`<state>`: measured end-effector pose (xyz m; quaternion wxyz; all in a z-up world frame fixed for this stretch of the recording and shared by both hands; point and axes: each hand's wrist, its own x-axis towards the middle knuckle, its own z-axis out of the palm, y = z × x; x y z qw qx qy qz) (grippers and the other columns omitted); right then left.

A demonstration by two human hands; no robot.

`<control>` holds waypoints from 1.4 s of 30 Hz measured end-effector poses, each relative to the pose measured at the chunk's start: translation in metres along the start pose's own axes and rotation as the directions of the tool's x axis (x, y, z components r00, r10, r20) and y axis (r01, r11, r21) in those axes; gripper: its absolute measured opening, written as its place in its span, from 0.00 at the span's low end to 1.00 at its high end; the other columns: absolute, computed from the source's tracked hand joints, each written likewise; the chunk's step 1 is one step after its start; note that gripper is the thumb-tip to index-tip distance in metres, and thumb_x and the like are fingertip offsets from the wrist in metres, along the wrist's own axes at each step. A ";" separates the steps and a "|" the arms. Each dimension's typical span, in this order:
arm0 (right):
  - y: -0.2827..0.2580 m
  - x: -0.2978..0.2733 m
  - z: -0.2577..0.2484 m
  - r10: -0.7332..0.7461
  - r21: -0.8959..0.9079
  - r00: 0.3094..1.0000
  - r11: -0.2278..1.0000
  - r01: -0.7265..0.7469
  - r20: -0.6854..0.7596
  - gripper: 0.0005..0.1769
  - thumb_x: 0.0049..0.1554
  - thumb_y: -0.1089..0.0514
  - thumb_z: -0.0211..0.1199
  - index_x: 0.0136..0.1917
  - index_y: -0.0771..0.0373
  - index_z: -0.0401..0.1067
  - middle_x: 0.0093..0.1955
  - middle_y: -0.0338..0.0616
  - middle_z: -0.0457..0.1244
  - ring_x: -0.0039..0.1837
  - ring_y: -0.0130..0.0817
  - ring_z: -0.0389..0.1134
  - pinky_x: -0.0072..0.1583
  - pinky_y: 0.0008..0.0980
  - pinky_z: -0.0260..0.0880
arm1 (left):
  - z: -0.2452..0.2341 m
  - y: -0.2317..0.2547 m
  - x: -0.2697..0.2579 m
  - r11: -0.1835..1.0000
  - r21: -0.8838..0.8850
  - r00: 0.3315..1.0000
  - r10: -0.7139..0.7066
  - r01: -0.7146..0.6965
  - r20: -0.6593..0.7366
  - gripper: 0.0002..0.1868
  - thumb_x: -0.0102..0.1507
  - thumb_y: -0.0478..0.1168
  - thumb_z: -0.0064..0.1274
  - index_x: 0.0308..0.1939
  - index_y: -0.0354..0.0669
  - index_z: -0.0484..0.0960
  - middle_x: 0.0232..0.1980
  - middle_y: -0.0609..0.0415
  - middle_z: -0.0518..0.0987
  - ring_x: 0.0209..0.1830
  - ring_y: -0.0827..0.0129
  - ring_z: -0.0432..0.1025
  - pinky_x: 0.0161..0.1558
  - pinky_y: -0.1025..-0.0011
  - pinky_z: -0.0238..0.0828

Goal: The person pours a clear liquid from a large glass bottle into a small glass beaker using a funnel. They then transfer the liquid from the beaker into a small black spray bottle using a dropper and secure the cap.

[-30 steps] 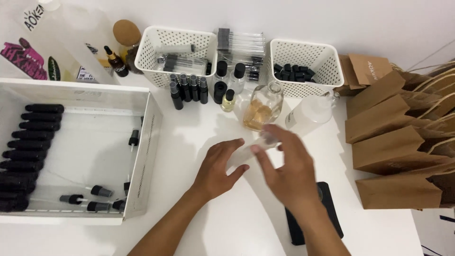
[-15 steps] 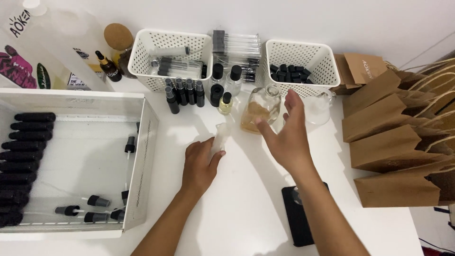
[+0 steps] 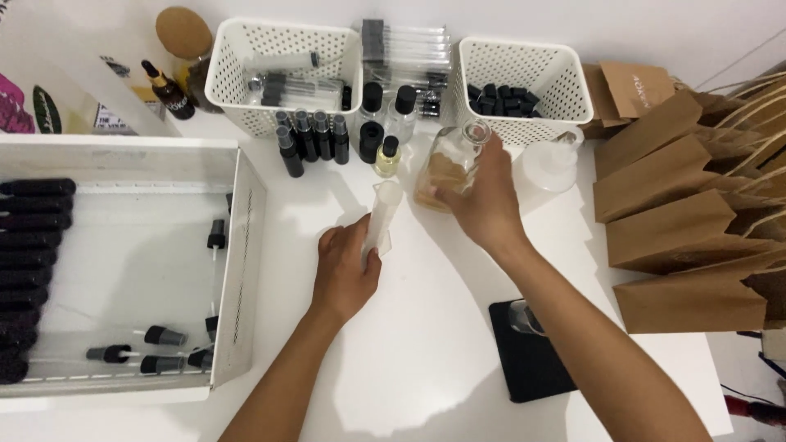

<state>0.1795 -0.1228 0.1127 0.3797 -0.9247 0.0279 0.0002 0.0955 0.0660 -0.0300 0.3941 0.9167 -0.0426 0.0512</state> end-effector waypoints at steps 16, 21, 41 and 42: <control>0.007 -0.008 0.013 -0.098 0.199 0.995 0.975 0.102 -0.031 0.62 0.46 0.66 0.82 0.77 0.74 0.39 0.74 0.70 0.51 0.76 0.68 0.56 0.72 0.57 0.65 | -0.004 0.007 0.001 0.998 0.066 0.999 0.020 -0.022 0.032 0.26 0.70 0.38 0.49 0.72 0.46 0.66 0.64 0.48 0.76 0.70 0.59 0.66 0.72 0.55 0.49; 0.020 -0.006 0.013 -0.266 0.123 0.964 0.956 0.268 -0.031 0.57 0.50 0.64 0.79 0.76 0.76 0.41 0.69 0.71 0.52 0.72 0.71 0.60 0.69 0.60 0.68 | -0.006 0.010 0.004 0.995 0.093 0.999 0.039 -0.042 0.028 0.26 0.70 0.39 0.49 0.73 0.47 0.66 0.64 0.47 0.77 0.70 0.60 0.66 0.71 0.55 0.48; 0.011 -0.032 -0.095 -0.388 -0.284 0.879 0.841 0.461 0.277 0.59 0.42 0.41 0.76 0.73 0.62 0.43 0.71 0.58 0.50 0.63 0.46 0.67 0.49 0.52 0.81 | 0.005 0.001 0.004 0.979 0.111 0.973 0.184 -0.170 -0.139 0.22 0.66 0.38 0.50 0.65 0.46 0.74 0.50 0.56 0.82 0.63 0.63 0.66 0.64 0.59 0.54; 0.006 -0.034 -0.098 -0.315 -0.322 0.891 0.849 0.418 0.326 0.61 0.41 0.38 0.75 0.74 0.64 0.44 0.73 0.57 0.49 0.65 0.49 0.68 0.52 0.57 0.80 | 0.004 0.001 0.003 0.979 0.112 0.974 0.185 -0.171 -0.130 0.21 0.66 0.39 0.50 0.65 0.46 0.73 0.51 0.58 0.83 0.63 0.63 0.66 0.64 0.58 0.54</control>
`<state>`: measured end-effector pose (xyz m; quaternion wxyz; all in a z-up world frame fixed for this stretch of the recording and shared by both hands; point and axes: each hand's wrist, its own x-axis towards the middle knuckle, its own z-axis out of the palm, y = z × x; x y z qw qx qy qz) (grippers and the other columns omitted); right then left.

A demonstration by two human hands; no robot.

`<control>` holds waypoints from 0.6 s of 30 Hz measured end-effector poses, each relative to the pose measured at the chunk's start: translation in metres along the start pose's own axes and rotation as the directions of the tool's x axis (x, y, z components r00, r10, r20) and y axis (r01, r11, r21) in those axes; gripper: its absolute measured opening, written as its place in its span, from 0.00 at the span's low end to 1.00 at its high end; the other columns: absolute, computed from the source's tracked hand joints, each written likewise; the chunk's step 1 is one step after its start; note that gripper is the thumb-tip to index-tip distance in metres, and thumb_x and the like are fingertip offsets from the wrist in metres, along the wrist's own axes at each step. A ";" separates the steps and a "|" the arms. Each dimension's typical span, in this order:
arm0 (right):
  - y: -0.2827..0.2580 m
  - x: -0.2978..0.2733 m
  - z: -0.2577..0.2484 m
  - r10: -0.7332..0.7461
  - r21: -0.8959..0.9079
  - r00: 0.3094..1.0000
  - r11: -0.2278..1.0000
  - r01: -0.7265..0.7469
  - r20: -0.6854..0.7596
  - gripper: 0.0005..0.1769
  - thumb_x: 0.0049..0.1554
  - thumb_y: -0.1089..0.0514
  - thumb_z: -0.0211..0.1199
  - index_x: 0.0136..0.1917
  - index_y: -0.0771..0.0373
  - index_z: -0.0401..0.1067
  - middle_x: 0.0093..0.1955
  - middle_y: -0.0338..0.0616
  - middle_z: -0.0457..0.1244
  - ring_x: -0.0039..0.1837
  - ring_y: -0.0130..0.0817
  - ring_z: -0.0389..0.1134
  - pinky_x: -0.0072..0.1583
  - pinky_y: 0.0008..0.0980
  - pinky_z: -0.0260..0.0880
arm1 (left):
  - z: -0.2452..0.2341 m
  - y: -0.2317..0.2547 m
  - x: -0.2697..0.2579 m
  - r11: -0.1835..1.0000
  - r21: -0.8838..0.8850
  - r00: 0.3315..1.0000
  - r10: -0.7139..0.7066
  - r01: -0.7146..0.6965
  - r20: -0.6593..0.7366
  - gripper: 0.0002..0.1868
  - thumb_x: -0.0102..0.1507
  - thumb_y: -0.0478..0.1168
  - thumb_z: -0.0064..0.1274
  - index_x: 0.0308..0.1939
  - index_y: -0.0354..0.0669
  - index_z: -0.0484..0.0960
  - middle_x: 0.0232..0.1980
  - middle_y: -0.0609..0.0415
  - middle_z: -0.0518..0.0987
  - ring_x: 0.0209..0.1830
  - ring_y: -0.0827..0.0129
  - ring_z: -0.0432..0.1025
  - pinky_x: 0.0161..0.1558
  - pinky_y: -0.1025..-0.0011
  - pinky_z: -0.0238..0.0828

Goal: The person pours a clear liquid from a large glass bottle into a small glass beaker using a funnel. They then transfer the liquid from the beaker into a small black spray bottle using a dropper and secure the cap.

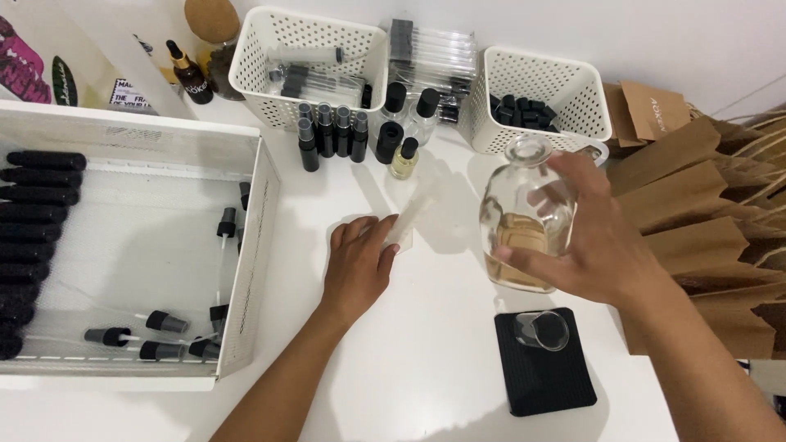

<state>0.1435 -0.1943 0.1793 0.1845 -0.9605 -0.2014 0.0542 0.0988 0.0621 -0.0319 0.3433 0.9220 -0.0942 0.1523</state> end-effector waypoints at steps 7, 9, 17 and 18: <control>0.006 0.008 -0.004 0.033 -0.076 0.974 0.997 -0.017 0.223 0.55 0.46 0.37 0.71 0.76 0.52 0.44 0.75 0.45 0.47 0.62 0.47 0.70 0.51 0.50 0.83 | -0.002 0.002 0.001 0.999 -0.018 0.999 -0.030 0.031 0.027 0.22 0.67 0.38 0.49 0.66 0.45 0.73 0.52 0.55 0.82 0.66 0.62 0.65 0.66 0.57 0.52; 0.014 0.009 0.003 -0.344 -0.121 0.935 0.928 0.353 0.085 0.54 0.47 0.40 0.72 0.75 0.58 0.46 0.75 0.52 0.51 0.69 0.46 0.63 0.40 0.47 0.75 | -0.002 0.002 0.001 0.999 -0.017 0.999 -0.035 0.035 0.031 0.22 0.66 0.39 0.49 0.65 0.47 0.73 0.51 0.53 0.81 0.65 0.62 0.66 0.65 0.58 0.52; -0.017 0.017 -0.019 -0.306 -0.260 0.935 0.902 0.345 0.179 0.47 0.51 0.34 0.64 0.76 0.47 0.49 0.73 0.43 0.53 0.33 0.40 0.68 0.24 0.41 0.72 | 0.003 -0.002 0.000 0.999 -0.019 0.998 -0.044 0.044 0.035 0.23 0.67 0.39 0.49 0.67 0.46 0.72 0.52 0.49 0.81 0.67 0.61 0.65 0.67 0.56 0.52; -0.021 0.017 -0.023 -0.212 -0.281 0.949 0.919 0.275 0.234 0.47 0.50 0.33 0.63 0.76 0.44 0.50 0.73 0.39 0.52 0.40 0.39 0.71 0.26 0.41 0.75 | 0.003 -0.002 0.000 0.999 -0.017 0.999 -0.046 0.047 0.026 0.22 0.67 0.39 0.50 0.66 0.47 0.73 0.52 0.50 0.81 0.67 0.62 0.66 0.67 0.56 0.53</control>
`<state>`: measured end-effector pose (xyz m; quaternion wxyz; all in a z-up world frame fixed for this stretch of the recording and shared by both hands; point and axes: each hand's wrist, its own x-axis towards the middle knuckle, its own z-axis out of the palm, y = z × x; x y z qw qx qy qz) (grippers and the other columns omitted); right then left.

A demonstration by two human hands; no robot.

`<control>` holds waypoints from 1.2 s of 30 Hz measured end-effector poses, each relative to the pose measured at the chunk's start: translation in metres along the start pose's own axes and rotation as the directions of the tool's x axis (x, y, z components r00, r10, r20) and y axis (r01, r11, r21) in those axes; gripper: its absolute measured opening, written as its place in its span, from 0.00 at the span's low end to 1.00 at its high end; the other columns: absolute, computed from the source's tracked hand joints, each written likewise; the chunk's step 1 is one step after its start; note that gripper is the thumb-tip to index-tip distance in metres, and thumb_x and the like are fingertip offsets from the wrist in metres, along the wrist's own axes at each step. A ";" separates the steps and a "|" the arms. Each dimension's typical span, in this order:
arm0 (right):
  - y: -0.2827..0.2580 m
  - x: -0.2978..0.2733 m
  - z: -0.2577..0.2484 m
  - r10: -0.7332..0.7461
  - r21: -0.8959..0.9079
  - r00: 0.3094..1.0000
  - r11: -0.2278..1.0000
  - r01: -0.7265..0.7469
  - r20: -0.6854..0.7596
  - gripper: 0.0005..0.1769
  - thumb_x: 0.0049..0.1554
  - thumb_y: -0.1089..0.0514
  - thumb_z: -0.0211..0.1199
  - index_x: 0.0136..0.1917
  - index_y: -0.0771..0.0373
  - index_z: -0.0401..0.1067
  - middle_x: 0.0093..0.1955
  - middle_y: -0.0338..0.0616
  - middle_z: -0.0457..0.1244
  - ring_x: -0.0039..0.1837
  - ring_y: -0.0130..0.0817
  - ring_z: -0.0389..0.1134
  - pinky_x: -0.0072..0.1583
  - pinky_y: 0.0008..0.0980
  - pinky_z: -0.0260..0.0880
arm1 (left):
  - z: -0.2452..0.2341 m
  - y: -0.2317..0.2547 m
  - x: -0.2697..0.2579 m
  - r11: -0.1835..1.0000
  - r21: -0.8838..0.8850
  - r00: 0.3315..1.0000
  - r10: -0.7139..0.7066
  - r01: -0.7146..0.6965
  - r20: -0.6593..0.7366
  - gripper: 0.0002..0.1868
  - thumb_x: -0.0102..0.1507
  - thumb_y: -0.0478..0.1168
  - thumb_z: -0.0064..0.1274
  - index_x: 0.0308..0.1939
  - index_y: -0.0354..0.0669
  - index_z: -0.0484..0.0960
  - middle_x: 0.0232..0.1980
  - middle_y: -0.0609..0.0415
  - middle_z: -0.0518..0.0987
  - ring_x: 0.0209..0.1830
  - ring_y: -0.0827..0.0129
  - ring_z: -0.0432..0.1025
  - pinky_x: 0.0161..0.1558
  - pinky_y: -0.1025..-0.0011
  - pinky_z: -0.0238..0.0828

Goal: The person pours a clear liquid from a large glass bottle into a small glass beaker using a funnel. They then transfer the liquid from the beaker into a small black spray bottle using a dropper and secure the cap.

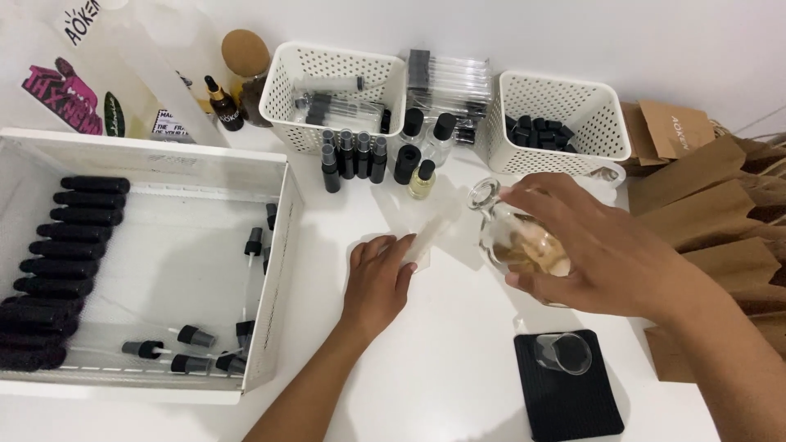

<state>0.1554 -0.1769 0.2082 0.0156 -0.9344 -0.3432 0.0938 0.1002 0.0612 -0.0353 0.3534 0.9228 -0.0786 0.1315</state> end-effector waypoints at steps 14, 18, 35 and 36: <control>-0.001 0.001 -0.016 0.042 -0.099 0.991 0.995 -0.030 0.123 0.48 0.50 0.29 0.62 0.80 0.29 0.51 0.78 0.33 0.50 0.45 0.36 0.73 0.40 0.50 0.78 | -0.001 0.000 0.001 1.000 0.005 1.000 -0.007 0.007 0.011 0.22 0.67 0.39 0.49 0.66 0.48 0.73 0.52 0.49 0.81 0.67 0.61 0.65 0.66 0.57 0.52; -0.003 0.002 -0.019 0.032 -0.127 0.991 0.992 -0.015 0.127 0.46 0.50 0.27 0.60 0.80 0.28 0.51 0.78 0.31 0.50 0.39 0.36 0.76 0.38 0.50 0.78 | 0.001 -0.001 0.000 1.000 0.014 1.000 0.007 -0.007 -0.006 0.22 0.66 0.39 0.50 0.65 0.48 0.73 0.52 0.49 0.81 0.66 0.61 0.66 0.66 0.57 0.53; -0.005 0.012 -0.023 -0.004 -0.196 0.983 0.980 0.040 0.184 0.47 0.52 0.30 0.59 0.81 0.28 0.48 0.78 0.33 0.48 0.64 0.39 0.65 0.39 0.50 0.83 | -0.002 0.002 0.000 0.999 0.011 0.998 0.051 -0.051 -0.042 0.22 0.66 0.38 0.51 0.65 0.47 0.73 0.50 0.56 0.82 0.63 0.62 0.66 0.62 0.57 0.55; -0.006 0.013 -0.023 0.005 -0.211 0.980 0.977 0.038 0.199 0.47 0.52 0.29 0.58 0.82 0.27 0.46 0.78 0.33 0.48 0.66 0.39 0.64 0.41 0.50 0.83 | -0.003 0.002 0.000 0.998 0.001 0.997 0.057 -0.057 -0.055 0.22 0.65 0.37 0.52 0.65 0.47 0.73 0.50 0.56 0.82 0.62 0.61 0.67 0.62 0.57 0.55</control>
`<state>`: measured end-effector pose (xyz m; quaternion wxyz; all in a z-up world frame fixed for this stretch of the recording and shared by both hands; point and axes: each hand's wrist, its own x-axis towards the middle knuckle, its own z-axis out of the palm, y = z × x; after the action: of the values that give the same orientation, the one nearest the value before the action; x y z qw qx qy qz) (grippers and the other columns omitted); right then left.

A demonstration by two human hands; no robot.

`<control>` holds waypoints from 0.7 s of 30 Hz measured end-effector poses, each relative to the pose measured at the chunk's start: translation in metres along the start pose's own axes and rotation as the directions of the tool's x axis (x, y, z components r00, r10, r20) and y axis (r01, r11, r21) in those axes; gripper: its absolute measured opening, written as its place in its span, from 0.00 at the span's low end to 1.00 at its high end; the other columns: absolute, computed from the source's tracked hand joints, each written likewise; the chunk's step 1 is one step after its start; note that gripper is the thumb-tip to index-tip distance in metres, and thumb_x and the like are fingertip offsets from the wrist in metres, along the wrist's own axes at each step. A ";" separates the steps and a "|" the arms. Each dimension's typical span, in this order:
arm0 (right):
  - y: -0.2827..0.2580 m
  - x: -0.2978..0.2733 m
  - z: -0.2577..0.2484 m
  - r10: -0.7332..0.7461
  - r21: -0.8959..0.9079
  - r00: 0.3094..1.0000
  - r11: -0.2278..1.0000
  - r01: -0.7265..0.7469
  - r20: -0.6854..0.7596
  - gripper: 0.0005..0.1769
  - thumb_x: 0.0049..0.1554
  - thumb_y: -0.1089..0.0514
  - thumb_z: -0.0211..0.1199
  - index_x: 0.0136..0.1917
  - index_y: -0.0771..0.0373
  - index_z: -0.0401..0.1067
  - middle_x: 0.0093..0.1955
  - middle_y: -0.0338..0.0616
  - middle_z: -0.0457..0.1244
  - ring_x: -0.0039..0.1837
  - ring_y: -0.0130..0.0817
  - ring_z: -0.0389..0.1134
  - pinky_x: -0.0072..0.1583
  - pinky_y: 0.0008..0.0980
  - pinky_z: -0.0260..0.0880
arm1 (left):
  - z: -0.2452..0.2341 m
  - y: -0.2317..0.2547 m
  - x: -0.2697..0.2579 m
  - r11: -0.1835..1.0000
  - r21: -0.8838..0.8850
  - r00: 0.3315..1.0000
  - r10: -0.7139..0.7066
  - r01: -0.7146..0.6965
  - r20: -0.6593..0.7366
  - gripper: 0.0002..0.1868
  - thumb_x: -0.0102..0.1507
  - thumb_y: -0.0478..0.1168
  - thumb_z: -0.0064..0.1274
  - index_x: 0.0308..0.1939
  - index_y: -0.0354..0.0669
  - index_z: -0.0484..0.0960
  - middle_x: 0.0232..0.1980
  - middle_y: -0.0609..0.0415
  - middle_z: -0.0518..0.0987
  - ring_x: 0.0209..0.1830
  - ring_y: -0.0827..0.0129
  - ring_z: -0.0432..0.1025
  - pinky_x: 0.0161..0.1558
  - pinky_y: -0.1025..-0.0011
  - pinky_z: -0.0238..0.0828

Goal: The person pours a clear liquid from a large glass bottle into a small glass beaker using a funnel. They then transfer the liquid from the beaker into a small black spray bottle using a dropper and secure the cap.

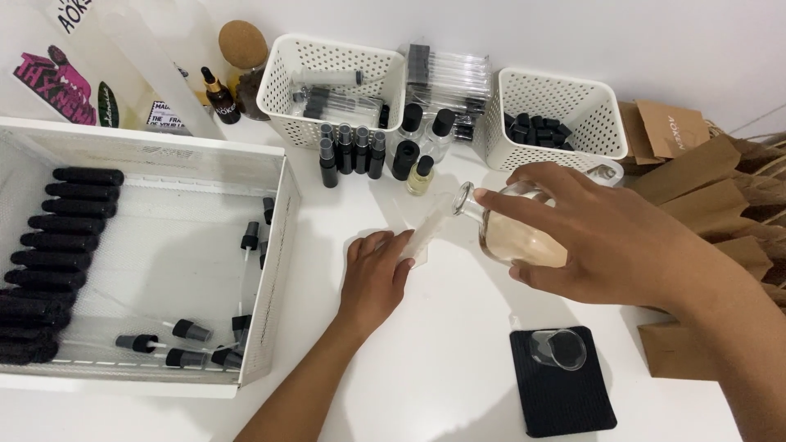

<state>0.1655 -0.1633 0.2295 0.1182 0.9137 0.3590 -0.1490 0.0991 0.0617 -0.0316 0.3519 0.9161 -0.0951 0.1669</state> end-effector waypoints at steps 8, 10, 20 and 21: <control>-0.002 0.000 -0.002 -0.009 -0.004 1.000 1.000 0.009 -0.016 0.48 0.51 0.29 0.60 0.82 0.27 0.47 0.77 0.32 0.49 0.61 0.41 0.68 0.41 0.50 0.81 | 0.002 -0.003 -0.001 0.999 -0.012 0.999 -0.034 0.034 0.024 0.23 0.66 0.39 0.51 0.66 0.48 0.73 0.52 0.51 0.80 0.64 0.62 0.66 0.64 0.58 0.54; -0.003 0.000 -0.003 -0.008 -0.002 1.000 1.000 0.008 -0.025 0.48 0.51 0.30 0.60 0.82 0.26 0.47 0.77 0.31 0.49 0.59 0.41 0.69 0.41 0.50 0.80 | 0.003 -0.003 -0.002 1.000 -0.013 1.000 -0.027 0.027 0.011 0.23 0.66 0.38 0.52 0.66 0.48 0.74 0.52 0.52 0.79 0.64 0.63 0.66 0.64 0.58 0.54; -0.008 -0.001 -0.012 0.019 -0.027 1.000 0.999 -0.019 0.001 0.48 0.51 0.32 0.62 0.81 0.24 0.48 0.76 0.27 0.49 0.53 0.42 0.71 0.40 0.50 0.80 | 0.004 -0.004 -0.002 1.000 -0.002 1.000 -0.016 0.016 -0.001 0.23 0.65 0.38 0.53 0.65 0.48 0.74 0.51 0.53 0.80 0.63 0.64 0.67 0.64 0.57 0.55; -0.009 -0.001 -0.013 0.020 -0.035 1.000 0.999 -0.020 0.011 0.47 0.51 0.31 0.62 0.81 0.24 0.48 0.75 0.26 0.49 0.53 0.42 0.71 0.39 0.50 0.80 | 0.004 -0.004 -0.002 1.000 -0.008 1.000 -0.011 0.011 -0.019 0.22 0.65 0.38 0.54 0.65 0.48 0.75 0.50 0.51 0.80 0.63 0.63 0.67 0.64 0.56 0.55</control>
<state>0.1612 -0.1537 0.2411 0.1378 0.9142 0.3516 -0.1469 0.0993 0.0616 -0.0377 0.3573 0.9136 -0.0875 0.1732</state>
